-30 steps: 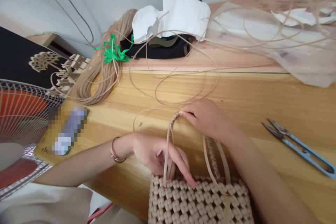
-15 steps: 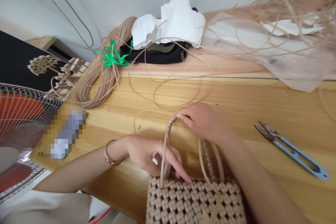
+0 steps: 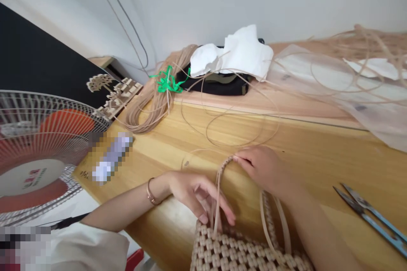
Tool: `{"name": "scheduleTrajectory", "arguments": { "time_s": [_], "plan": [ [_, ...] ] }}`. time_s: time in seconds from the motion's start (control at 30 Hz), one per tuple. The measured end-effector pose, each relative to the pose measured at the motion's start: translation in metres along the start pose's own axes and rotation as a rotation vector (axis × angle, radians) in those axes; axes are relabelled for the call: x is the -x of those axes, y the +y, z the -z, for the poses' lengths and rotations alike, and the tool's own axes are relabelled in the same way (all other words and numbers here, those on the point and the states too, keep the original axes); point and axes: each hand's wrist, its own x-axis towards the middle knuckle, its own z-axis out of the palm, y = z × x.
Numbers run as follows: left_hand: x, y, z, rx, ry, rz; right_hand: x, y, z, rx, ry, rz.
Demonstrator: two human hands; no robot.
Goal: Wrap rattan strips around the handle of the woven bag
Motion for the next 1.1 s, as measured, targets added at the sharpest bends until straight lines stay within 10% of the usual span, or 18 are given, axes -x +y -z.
{"name": "scheduleTrajectory", "arguments": {
  "time_s": [0.3, 0.73, 1.1],
  "plan": [
    [0.042, 0.005, -0.081, -0.789, 1.036, -0.065, -0.002, -0.006, 0.003, -0.017, -0.031, -0.025],
    [0.005, 0.004, -0.113, -1.174, 1.011, 0.017, -0.002, -0.01, 0.002, -0.025, 0.037, -0.018],
    [0.006, 0.031, -0.119, -1.199, 1.102, -0.252, -0.002, -0.012, 0.001, -0.001, 0.05, -0.025]
  ]
}}
